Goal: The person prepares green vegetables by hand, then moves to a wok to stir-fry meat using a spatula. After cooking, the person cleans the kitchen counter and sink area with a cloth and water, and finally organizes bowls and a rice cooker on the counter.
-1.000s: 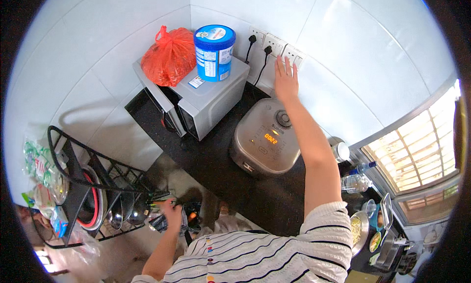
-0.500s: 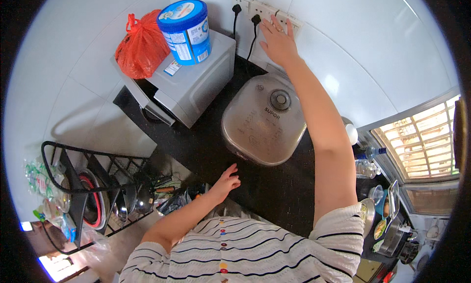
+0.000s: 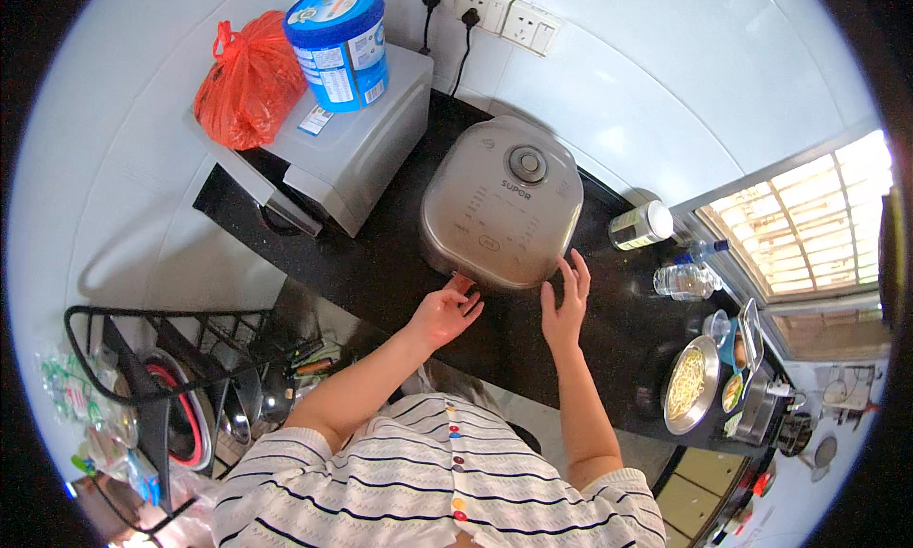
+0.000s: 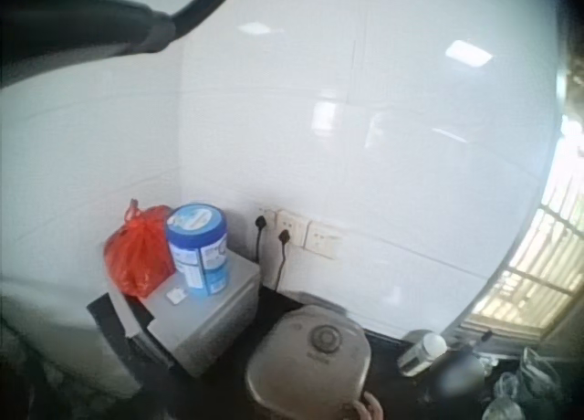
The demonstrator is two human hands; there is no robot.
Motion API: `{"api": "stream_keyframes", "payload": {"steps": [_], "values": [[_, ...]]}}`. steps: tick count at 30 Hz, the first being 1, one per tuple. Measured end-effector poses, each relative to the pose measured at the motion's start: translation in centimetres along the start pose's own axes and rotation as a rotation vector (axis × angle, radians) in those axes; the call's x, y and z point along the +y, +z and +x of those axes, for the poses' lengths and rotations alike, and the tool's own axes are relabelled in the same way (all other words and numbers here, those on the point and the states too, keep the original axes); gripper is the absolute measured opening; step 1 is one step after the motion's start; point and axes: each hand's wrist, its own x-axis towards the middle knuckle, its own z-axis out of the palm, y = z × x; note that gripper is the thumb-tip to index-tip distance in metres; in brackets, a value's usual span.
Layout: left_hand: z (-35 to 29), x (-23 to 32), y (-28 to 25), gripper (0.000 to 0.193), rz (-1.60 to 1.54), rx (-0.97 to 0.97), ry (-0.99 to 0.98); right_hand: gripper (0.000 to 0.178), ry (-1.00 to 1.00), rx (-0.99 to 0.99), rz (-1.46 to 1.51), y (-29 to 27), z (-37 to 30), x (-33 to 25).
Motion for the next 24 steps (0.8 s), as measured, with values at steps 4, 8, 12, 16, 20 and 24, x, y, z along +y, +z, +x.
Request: {"api": "stream_keyframes", "payload": {"steps": [4,8,12,16,20,24], "values": [[-0.4,0.7,-0.5,0.050,0.029,-0.040,-0.063,0.067,-0.015,-0.051,0.033,1.2,-0.2,-2.7],[-1.8,2.9,-0.1,0.055,0.316,-0.005,-0.089,0.076,-0.040,-0.050,-0.069,1.5,-0.1,-2.5],[-3.9,3.9,0.0,0.056,0.366,0.088,-0.042,0.079,-0.041,-0.028,-0.144,-0.1,1.7,-2.4],[-4.1,4.1,-0.7,0.054,0.304,0.036,-0.059,0.058,-0.087,0.164,-0.009,-3.0,6.2,-4.2],[-4.2,3.6,-0.4,0.049,0.336,-0.001,-0.080,0.037,0.065,0.241,0.313,-5.0,11.8,-3.7],[-4.1,4.1,-1.3,0.045,0.340,-0.011,-0.080,0.057,0.054,0.197,0.265,-7.0,17.0,-5.1]]}}
